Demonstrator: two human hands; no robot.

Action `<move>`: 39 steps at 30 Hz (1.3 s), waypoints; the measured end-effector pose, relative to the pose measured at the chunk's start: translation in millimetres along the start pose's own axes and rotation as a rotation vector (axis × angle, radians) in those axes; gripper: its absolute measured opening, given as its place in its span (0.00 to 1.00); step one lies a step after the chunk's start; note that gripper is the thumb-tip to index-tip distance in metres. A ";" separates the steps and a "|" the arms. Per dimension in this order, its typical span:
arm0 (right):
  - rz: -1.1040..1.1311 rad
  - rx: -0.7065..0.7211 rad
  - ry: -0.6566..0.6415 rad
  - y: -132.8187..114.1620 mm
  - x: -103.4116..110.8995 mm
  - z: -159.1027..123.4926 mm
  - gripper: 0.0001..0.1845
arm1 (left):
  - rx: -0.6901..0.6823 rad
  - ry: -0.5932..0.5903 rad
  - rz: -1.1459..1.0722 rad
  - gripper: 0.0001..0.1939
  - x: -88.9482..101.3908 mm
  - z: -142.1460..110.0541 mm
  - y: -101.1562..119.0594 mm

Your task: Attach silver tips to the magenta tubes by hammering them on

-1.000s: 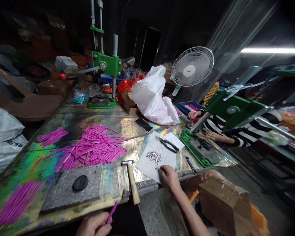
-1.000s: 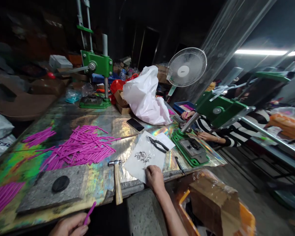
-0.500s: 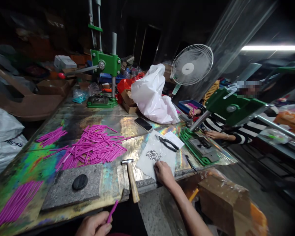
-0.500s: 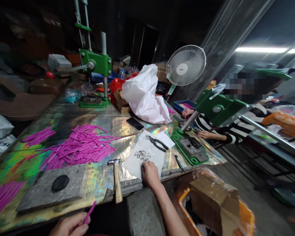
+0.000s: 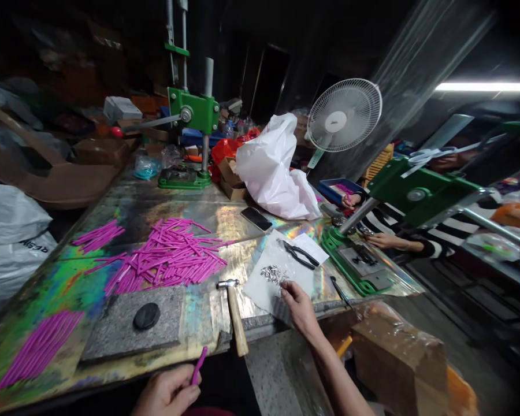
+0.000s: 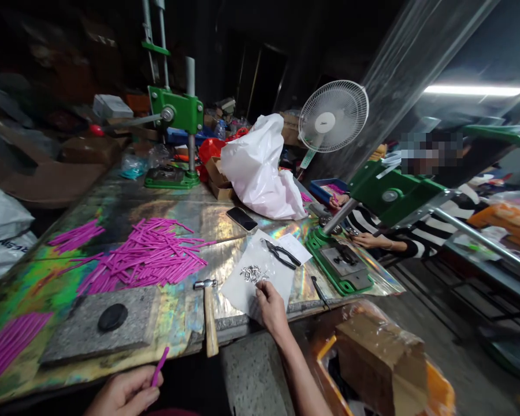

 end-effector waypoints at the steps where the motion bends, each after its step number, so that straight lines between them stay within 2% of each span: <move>1: 0.059 -0.011 -0.014 -3.5 -2.3 -2.5 0.12 | 0.007 -0.004 -0.021 0.06 0.2 0.3 2.3; 6: 0.297 -0.083 -0.126 -27.9 -21.1 -21.3 0.11 | 0.009 -0.012 -0.088 0.06 1.8 0.7 20.3; 12: 0.507 -0.131 -0.284 -54.4 -51.9 -48.7 0.11 | -0.039 0.047 -0.203 0.06 5.1 1.9 37.2; 16: 0.740 -0.260 -0.404 -70.3 -79.7 -70.9 0.13 | -0.035 0.055 -0.320 0.06 2.0 4.6 41.4; 18: 0.857 -0.332 -0.432 -78.0 -92.5 -82.1 0.13 | -0.040 0.073 -0.385 0.07 1.6 5.8 44.7; 21: 0.920 -0.368 -0.436 -86.4 -107.0 -95.7 0.13 | -0.069 0.117 -0.440 0.09 3.9 6.6 51.3; 27: 0.856 -0.337 -0.418 -94.0 -119.4 -110.6 0.13 | -0.134 0.175 -0.444 0.12 10.6 2.9 57.7; 31: 0.587 -0.193 -0.398 -100.2 -114.1 -108.2 0.15 | -0.135 0.198 -0.398 0.10 14.2 -0.3 56.3; 34: 0.431 -0.099 -0.429 -105.4 -111.5 -104.9 0.15 | -0.145 0.205 -0.400 0.10 16.8 -1.9 55.6; 36: 0.396 -0.096 -0.472 -107.5 -112.5 -104.1 0.16 | -0.143 0.201 -0.415 0.10 17.8 -2.5 55.0; 39: 0.434 -0.165 -0.527 -108.7 -116.3 -105.4 0.18 | -0.125 0.187 -0.487 0.12 18.4 -2.3 53.3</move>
Point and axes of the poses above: each hand's wrist, its own z-axis towards the middle knuckle, its own x-axis out of the back of the hand, y = z × x, the point moved 5 cm from there along z, towards the middle knuckle, and after that the axes turned 3 degrees about z, right-handed, at the moved point
